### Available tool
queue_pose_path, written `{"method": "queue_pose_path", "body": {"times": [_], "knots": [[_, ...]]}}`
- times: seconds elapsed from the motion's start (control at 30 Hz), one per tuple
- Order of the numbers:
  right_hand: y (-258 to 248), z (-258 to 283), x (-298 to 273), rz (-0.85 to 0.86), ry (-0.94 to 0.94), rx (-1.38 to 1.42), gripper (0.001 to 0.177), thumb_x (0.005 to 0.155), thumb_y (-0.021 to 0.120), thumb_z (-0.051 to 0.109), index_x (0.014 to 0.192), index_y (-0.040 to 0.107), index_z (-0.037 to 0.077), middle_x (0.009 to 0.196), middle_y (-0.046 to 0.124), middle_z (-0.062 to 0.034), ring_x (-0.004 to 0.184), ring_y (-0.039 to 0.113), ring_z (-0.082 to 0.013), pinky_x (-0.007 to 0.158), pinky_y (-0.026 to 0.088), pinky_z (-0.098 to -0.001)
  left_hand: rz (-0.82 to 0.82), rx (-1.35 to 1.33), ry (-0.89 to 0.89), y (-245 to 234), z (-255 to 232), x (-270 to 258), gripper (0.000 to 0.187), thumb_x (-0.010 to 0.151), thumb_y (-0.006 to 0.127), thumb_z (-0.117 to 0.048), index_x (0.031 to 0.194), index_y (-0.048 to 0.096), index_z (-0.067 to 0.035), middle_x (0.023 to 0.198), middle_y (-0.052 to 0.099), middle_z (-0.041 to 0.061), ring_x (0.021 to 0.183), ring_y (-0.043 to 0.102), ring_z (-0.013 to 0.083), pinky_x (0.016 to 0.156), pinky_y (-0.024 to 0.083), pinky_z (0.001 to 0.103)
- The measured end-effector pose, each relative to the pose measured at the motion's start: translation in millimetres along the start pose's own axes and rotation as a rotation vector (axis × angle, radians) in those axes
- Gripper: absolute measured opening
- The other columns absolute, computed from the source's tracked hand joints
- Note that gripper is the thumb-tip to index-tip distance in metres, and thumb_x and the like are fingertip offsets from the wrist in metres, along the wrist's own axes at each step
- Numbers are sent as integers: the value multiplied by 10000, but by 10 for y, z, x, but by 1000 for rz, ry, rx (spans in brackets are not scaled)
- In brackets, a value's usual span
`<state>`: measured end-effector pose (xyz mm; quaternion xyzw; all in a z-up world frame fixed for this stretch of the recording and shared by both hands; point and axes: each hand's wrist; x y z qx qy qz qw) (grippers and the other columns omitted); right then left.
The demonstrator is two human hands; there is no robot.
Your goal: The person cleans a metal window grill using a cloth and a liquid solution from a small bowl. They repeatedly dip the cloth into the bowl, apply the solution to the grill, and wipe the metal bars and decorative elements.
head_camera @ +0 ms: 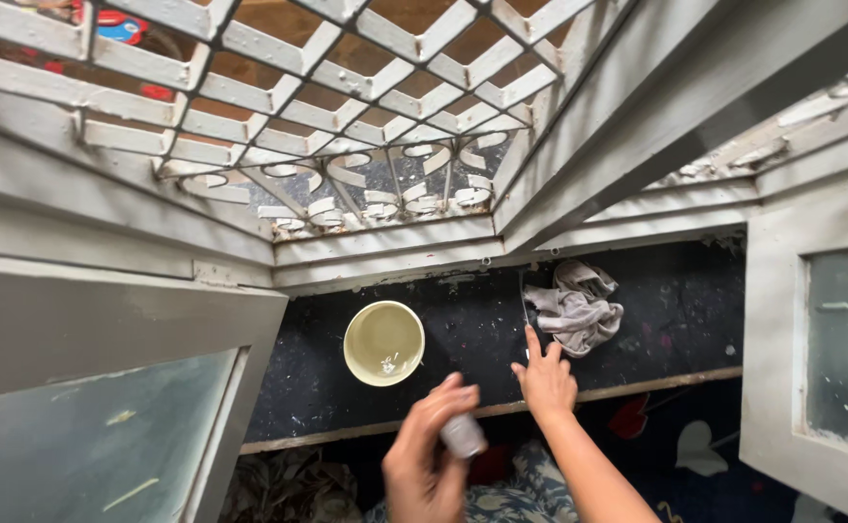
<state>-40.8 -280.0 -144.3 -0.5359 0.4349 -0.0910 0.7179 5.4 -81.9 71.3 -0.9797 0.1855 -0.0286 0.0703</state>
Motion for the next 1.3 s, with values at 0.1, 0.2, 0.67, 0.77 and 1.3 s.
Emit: {"method": "queue_pose_path", "body": {"times": [0.1, 0.2, 0.67, 0.77, 1.3], "knots": [[90, -147, 50, 79, -72, 156, 677, 923, 720, 371, 1504, 391, 254, 1330, 550, -135, 1068, 649, -366, 886, 534, -479, 26, -50, -38, 381, -234, 233, 460, 740, 626, 170, 1156, 684, -18, 1191, 761, 147, 1339, 662, 346, 1093, 514, 447], [-101, -270, 14, -68, -149, 538, 569, 913, 708, 270, 1421, 470, 177, 1301, 569, -115, 1060, 659, -307, 871, 549, -414, 58, -103, -20, 689, -619, 439, 445, 776, 643, 168, 1172, 682, -31, 1207, 743, 146, 1330, 659, 338, 1047, 542, 423], [-3998, -1362, -2078, -531, -406, 1347, 421, 850, 720, 12, 1254, 605, 44, 1122, 686, -97, 1007, 673, -157, 852, 585, -280, 144, -145, 98, 1069, -2922, 592, 386, 905, 667, 18, 1279, 633, -73, 1072, 704, 99, 932, 756, 197, 797, 597, 330], [-4540, -1564, -2500, -566, -656, 1508, 348, 899, 725, 4, 1230, 620, 9, 1178, 686, -137, 1089, 688, -204, 943, 593, -321, 130, -106, 156, 1205, -3254, 352, 376, 921, 679, 0, 1290, 626, -53, 1080, 717, 123, 965, 738, 208, 823, 591, 337], [-6264, -2296, -3764, -839, -1009, 1531, 236, 1204, 513, 27, 1433, 475, 72, 1175, 675, -136, 1048, 719, -274, 1002, 627, -444, 182, -90, 420, 1458, -4356, -124, 384, 925, 670, 6, 1304, 635, -50, 1151, 717, 127, 1029, 708, 234, 891, 571, 381]]}}
Point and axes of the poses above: each hand's wrist, its own x-axis towards the middle knuckle, its own y-axis out of the palm, z = x × y
